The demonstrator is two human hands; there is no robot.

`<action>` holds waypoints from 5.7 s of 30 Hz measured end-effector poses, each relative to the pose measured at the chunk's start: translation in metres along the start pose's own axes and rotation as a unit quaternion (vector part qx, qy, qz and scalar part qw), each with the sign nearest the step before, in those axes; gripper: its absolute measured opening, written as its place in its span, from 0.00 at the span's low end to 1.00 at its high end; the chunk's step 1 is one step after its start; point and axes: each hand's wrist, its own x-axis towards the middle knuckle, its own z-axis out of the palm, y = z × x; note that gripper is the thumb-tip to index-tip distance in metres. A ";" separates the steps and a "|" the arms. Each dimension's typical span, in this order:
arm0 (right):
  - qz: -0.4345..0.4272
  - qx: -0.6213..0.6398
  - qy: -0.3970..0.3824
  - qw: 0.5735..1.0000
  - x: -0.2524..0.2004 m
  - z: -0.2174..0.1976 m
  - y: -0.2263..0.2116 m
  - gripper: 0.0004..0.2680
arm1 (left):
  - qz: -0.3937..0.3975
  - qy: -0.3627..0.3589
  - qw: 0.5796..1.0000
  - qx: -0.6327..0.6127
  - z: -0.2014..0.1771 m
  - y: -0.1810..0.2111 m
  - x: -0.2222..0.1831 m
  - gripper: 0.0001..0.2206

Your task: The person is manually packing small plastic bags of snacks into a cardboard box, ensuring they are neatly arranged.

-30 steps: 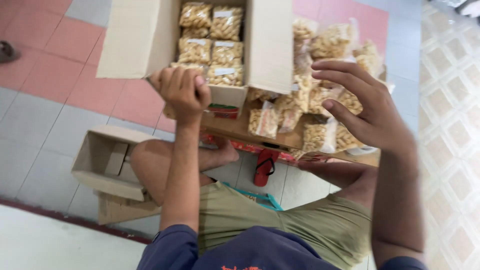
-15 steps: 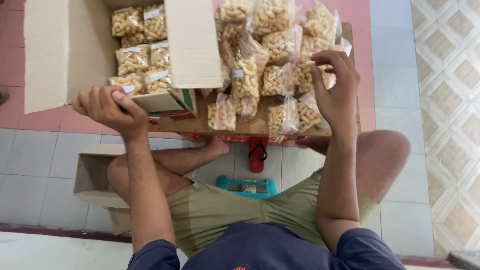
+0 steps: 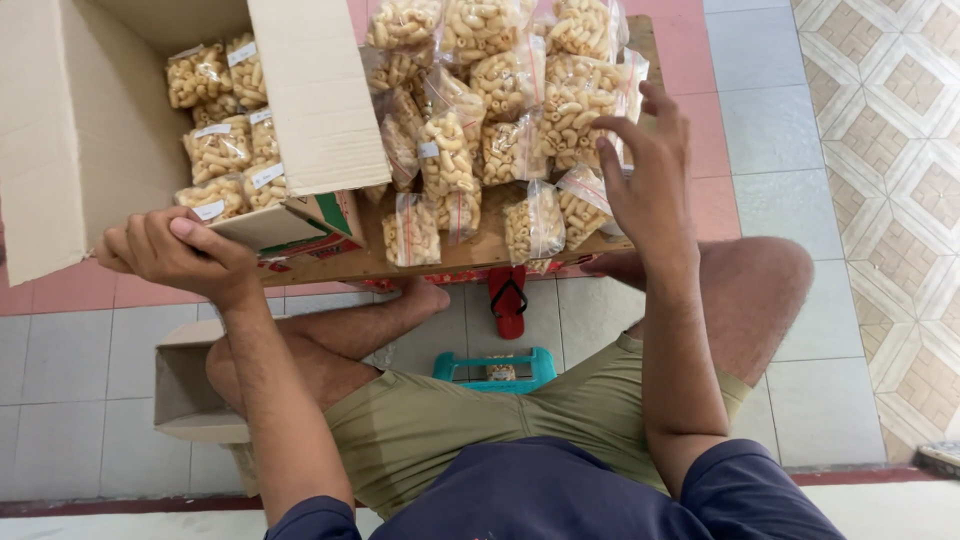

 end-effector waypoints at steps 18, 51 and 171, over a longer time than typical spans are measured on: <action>-0.022 0.222 0.095 0.970 -0.014 -0.012 -0.005 0.09 | -0.004 0.000 1.000 0.005 -0.001 -0.002 -0.002 0.22; -0.047 0.494 -0.013 0.868 -0.042 0.026 -0.023 0.12 | -0.371 -0.279 0.641 -0.611 0.005 0.250 -0.012 0.13; -0.193 0.345 -0.051 0.917 -0.020 0.012 -0.093 0.19 | -0.121 -0.279 0.846 -0.438 -0.031 0.207 0.053 0.39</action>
